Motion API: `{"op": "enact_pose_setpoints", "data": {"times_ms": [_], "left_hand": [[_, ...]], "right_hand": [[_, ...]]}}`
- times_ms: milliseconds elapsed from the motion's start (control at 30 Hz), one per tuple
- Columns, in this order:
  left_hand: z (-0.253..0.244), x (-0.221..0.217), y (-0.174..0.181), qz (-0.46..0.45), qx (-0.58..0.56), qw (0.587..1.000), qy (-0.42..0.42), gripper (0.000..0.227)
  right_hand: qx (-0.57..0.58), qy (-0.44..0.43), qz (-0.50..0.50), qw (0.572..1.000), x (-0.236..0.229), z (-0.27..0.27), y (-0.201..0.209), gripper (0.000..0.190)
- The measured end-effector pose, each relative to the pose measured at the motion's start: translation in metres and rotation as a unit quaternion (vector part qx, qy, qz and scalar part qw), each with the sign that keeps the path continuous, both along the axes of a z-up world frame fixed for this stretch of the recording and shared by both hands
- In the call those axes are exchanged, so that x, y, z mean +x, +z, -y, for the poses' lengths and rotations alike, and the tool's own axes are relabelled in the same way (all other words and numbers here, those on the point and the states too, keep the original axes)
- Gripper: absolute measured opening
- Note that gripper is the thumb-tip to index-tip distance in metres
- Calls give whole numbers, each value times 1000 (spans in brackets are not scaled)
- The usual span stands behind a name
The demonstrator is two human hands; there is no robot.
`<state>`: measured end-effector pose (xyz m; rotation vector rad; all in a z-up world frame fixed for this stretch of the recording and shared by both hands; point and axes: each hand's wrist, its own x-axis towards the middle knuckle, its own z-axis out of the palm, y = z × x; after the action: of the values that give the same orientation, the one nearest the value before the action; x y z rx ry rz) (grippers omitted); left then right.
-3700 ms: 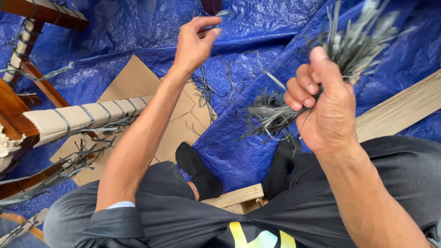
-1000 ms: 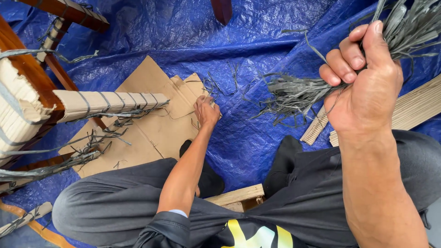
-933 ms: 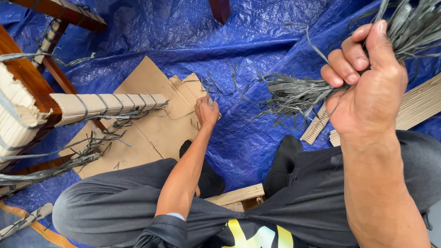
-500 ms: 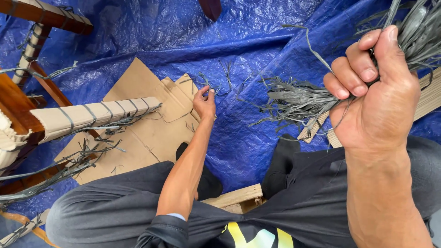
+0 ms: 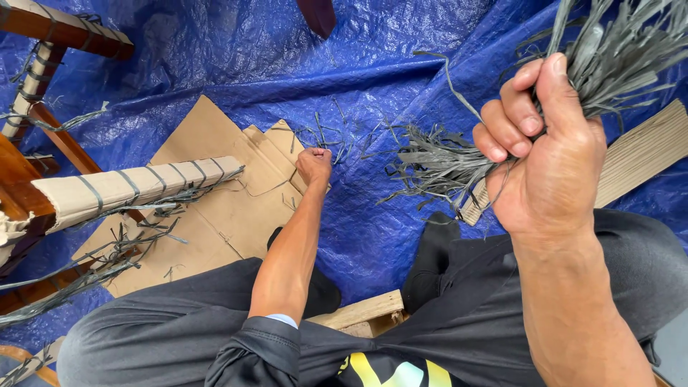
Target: Gathering and bundling long strips of weaving material from the floor for furniture production.
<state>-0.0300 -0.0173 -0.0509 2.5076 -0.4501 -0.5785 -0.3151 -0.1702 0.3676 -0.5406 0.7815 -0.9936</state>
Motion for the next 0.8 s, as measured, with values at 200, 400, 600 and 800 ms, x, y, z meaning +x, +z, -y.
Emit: {"op": "enact_pose_setpoints", "data": {"times_ms": [200, 400, 600, 800], "left_hand": [[10, 26, 50, -21, -107, 990, -84, 16], [41, 33, 197, -50, -241, 958, -148, 16], [58, -2, 322, -116, -346, 904, -224, 16], [47, -38, 403, -119, -373, 851, -349, 11]], "right_hand": [[-9, 18, -21, 1000, 13, -4, 0, 26], [-14, 56, -33, 998, 41, -16, -12, 26], [-11, 115, -85, 990, 76, -39, -15, 37], [-74, 174, -122, 974, 95, -57, -21, 37]]}}
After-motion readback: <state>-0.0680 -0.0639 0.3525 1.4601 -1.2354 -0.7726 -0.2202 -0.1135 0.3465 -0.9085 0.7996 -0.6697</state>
